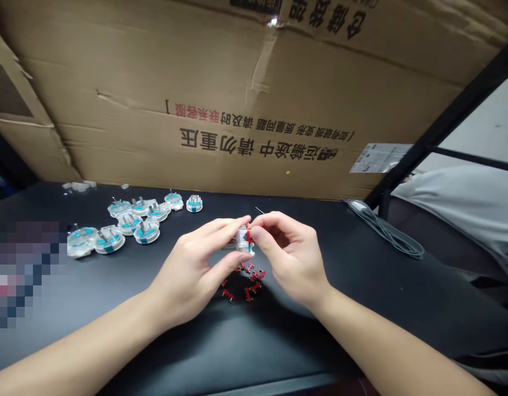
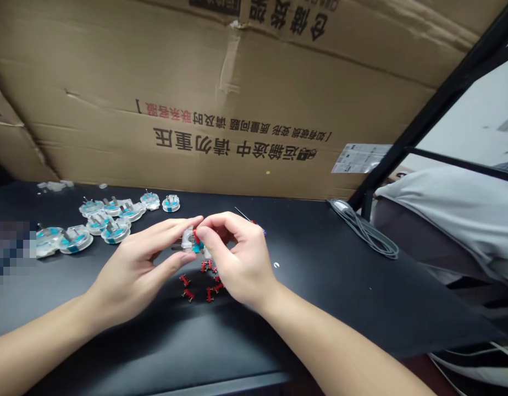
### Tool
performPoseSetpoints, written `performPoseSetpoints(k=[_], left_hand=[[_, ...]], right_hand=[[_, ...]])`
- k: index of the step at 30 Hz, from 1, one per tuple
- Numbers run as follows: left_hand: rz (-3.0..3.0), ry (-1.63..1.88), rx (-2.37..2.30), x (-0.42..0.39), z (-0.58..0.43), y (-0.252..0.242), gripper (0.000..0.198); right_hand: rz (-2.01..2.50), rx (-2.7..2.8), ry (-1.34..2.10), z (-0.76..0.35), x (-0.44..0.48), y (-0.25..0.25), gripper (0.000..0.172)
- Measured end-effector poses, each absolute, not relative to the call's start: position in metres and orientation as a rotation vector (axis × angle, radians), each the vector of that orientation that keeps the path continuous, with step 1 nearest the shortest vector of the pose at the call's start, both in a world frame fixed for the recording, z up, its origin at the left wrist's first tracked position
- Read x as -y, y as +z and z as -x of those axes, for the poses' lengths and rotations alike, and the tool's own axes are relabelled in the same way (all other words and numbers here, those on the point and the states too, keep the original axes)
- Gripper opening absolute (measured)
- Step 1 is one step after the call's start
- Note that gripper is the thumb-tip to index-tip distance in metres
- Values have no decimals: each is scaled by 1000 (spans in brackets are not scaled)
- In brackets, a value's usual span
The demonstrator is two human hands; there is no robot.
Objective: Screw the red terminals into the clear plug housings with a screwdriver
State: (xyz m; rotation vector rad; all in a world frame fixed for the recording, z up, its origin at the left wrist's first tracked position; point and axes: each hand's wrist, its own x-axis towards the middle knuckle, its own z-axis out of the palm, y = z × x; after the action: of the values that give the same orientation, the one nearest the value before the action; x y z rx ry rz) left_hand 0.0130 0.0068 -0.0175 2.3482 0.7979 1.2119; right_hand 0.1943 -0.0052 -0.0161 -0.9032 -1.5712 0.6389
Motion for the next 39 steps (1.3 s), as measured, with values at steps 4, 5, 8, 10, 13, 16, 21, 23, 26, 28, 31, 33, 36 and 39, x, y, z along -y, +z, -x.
performPoseSetpoints(k=[4,5,8,10,13,16,21,23,26,28,31,33,36,39], left_hand=[[-2354,1215,-813,-7,-14,-17,34],[-2350,1212,-822,-7,-14,-17,33],[-2339,1211,-828,-7,-14,-16,32],[-2337,1207,-823,-8,-14,-16,31],[-2331,1212,-826,-9,-14,-17,31],[-2339,1215,-836,-9,-14,-18,30],[-2397,1230,-836,-9,-14,-19,33],[-2414,1224,-840,-9,-14,-18,35],[-2440,1207,-844,-10,-13,-17,39],[-2464,1198,-832,-10,-12,-17,41],[-2490,1194,-806,-11,-10,-18,41],[-2487,1190,-797,-10,-11,-18,41],[-2391,1158,-772,-8,-14,-17,37],[-2228,1100,-735,-7,-17,-16,35]], right_hand=[[920,1586,597,-194,5,-17,11],[918,1586,595,-194,5,-18,10],[887,1577,596,-194,6,-19,8],[868,1566,601,-194,6,-19,6],[868,1551,606,-194,6,-19,6],[881,1544,620,-194,6,-18,6],[907,1556,648,-194,7,-16,10],[911,1568,644,-195,7,-15,11],[925,1577,652,-196,7,-14,13],[928,1580,671,-196,7,-14,15],[928,1591,685,-195,7,-14,18],[937,1607,670,-194,7,-14,20],[934,1608,647,-193,7,-16,25],[923,1577,676,-192,7,-17,29]])
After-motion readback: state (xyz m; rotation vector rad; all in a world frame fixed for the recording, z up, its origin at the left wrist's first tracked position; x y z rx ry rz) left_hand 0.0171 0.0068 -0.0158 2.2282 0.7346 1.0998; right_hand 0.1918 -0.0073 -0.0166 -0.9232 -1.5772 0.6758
